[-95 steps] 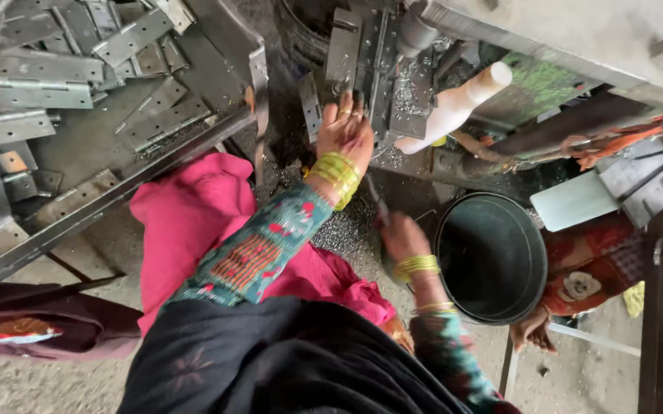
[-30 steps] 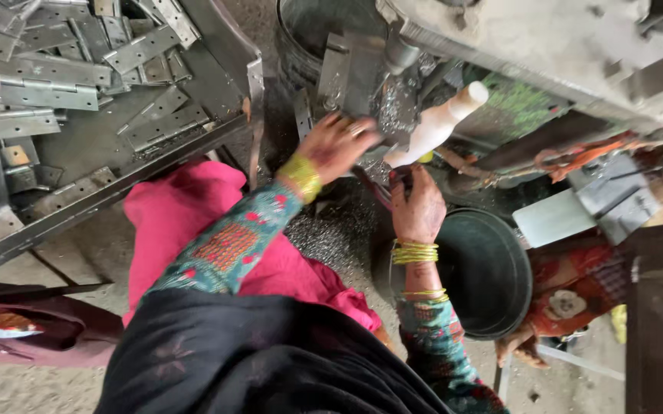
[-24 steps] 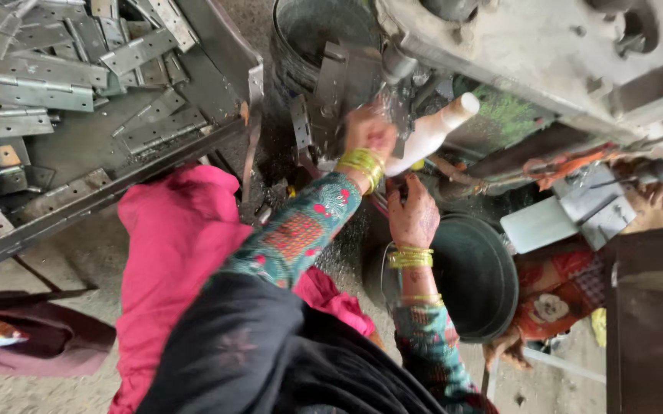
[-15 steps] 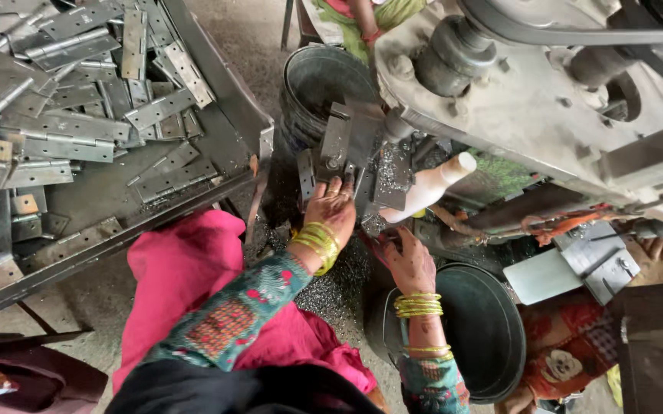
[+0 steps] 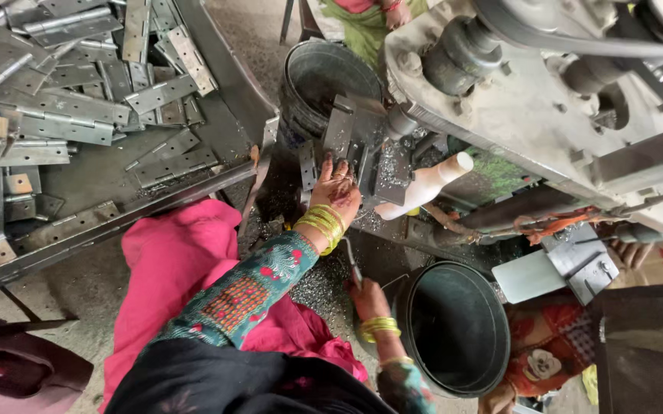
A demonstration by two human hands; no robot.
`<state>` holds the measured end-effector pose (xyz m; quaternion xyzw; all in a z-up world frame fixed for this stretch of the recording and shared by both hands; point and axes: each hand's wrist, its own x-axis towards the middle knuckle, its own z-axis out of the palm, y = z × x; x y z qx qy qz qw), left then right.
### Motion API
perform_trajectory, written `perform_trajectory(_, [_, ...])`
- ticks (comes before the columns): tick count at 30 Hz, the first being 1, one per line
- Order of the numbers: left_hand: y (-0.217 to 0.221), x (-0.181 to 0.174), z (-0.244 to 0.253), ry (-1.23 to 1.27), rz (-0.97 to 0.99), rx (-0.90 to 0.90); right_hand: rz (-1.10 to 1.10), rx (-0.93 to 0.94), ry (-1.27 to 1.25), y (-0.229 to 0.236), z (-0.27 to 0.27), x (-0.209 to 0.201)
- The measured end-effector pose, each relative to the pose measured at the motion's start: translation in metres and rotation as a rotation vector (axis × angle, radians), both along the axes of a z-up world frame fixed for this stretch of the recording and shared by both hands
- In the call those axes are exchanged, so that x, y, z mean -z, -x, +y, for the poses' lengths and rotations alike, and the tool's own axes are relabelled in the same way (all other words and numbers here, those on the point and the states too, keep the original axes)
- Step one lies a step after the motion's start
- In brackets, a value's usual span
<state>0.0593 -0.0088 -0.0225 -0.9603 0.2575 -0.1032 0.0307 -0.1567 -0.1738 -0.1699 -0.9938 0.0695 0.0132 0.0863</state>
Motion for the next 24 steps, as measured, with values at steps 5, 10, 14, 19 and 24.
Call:
perform_trajectory(5, [-0.017,0.016,-0.031,-1.45,-1.026,-0.785,0.046,0.17,-0.134,-0.015,-0.019,-0.06])
perform_trajectory(10, [-0.02,0.027,-0.042,-2.424,-1.293,-0.542,0.101,0.356,-0.187,-0.002,0.035,-0.071])
perform_trajectory(14, [-0.014,0.038,-0.045,-2.454,-1.312,-0.516,0.103,0.269,-0.244,0.001,0.016,-0.059])
perform_trajectory(19, [-0.021,0.034,-0.048,-2.434,-1.297,-0.419,0.134,-0.019,-0.055,-0.008,0.004,-0.022])
perform_trajectory(24, [-0.012,0.016,-0.036,-2.183,-1.219,-0.981,0.07,0.264,-0.419,0.0,0.012,-0.014])
